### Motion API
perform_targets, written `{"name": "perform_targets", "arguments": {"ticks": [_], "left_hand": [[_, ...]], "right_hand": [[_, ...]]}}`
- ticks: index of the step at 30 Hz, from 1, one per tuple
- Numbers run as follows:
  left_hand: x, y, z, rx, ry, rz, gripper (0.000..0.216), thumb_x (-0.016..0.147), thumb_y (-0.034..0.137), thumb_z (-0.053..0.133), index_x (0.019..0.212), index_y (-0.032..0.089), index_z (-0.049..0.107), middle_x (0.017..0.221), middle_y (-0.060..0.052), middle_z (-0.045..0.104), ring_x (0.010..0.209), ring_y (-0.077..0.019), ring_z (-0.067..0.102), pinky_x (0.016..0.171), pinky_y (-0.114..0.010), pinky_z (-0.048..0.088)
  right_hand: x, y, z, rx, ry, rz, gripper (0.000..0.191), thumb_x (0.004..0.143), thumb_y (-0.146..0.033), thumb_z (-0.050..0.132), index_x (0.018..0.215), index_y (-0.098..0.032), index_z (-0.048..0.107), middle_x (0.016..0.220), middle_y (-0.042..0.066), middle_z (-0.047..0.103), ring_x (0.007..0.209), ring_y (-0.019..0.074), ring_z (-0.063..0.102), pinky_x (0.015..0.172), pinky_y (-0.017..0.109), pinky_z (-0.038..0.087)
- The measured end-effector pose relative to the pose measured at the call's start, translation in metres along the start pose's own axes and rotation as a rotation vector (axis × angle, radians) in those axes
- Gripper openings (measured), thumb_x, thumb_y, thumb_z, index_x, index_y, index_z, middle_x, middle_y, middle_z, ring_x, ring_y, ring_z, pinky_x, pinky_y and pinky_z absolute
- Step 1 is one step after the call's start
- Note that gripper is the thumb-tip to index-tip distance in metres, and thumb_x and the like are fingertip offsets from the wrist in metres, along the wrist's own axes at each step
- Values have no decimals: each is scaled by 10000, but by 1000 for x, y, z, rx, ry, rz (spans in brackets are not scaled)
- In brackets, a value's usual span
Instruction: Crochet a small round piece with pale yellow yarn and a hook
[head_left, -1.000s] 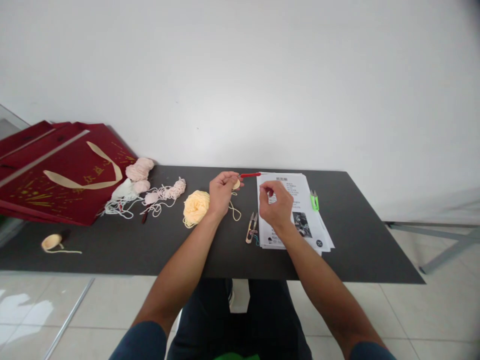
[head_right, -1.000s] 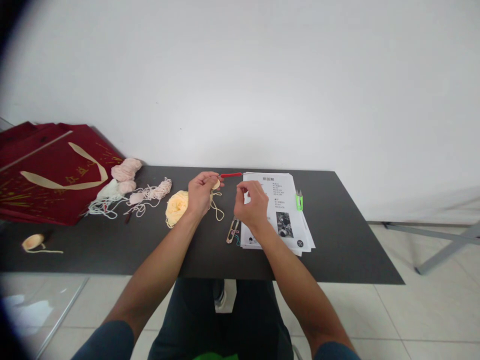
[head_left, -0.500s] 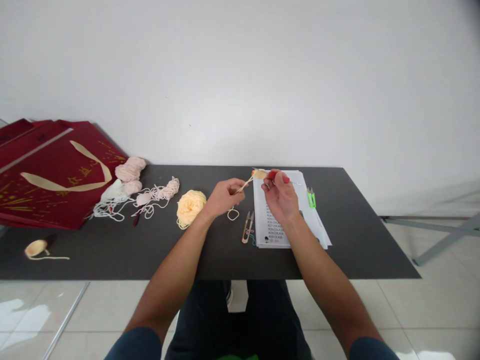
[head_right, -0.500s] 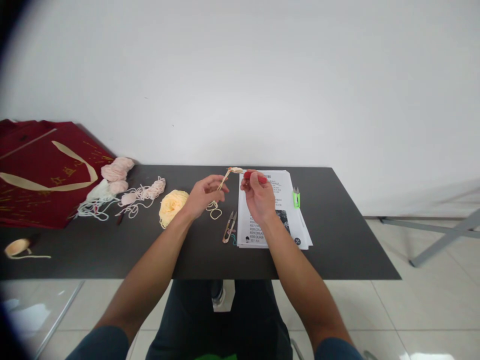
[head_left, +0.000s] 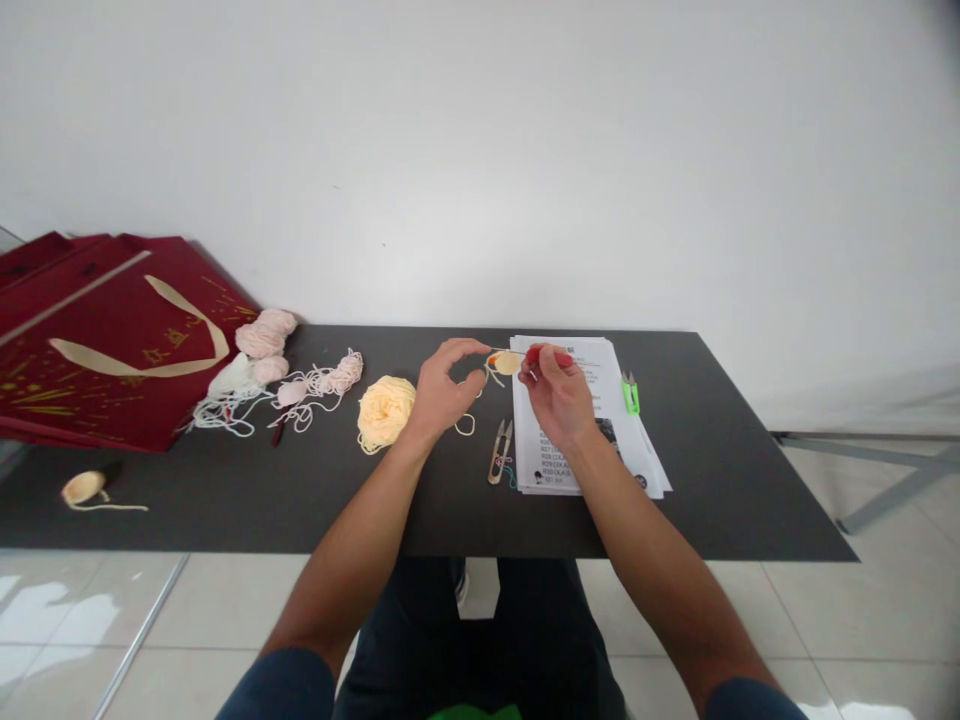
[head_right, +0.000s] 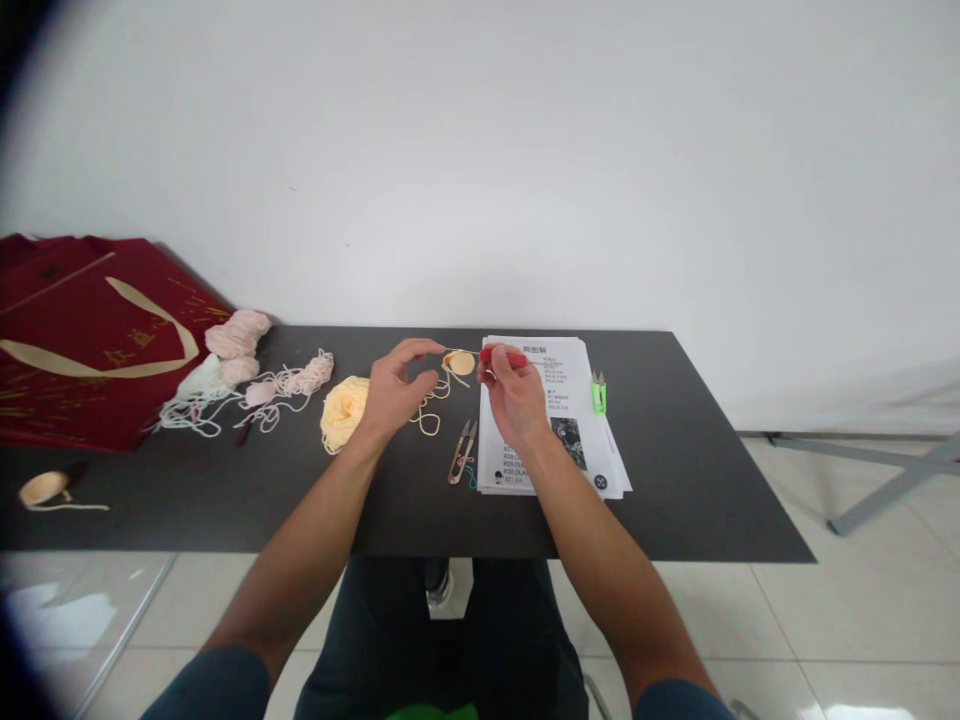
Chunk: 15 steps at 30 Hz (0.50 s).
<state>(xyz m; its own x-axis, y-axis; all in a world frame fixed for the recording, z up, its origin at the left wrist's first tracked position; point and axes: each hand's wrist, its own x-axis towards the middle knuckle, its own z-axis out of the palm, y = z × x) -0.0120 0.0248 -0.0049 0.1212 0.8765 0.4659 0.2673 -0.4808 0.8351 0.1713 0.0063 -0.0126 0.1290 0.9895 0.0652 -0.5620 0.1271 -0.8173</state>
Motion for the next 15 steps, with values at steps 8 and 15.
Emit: {"name": "perform_targets", "arguments": {"ticks": [8,15], "left_hand": [[-6,-5,21,-444,-17,-313,314,772,344,860,1021,191,745,892,-35,757,785,-158,672,734,-293,519],[-8,2,26,-642,-119,-351,327,755,276,832,1040,191,698,896,-22,729,786,-150,677,768,-305,558]], "right_hand": [[-2,11,1,-50,19,-54,271,741,-404,918,915,-299,740,926,-36,750,859,129,680,786,290,542],[-5,16,4,-35,-46,-55,228,772,-356,900,955,-318,769,1083,-14,806,949,160,732,926,375,594]]}}
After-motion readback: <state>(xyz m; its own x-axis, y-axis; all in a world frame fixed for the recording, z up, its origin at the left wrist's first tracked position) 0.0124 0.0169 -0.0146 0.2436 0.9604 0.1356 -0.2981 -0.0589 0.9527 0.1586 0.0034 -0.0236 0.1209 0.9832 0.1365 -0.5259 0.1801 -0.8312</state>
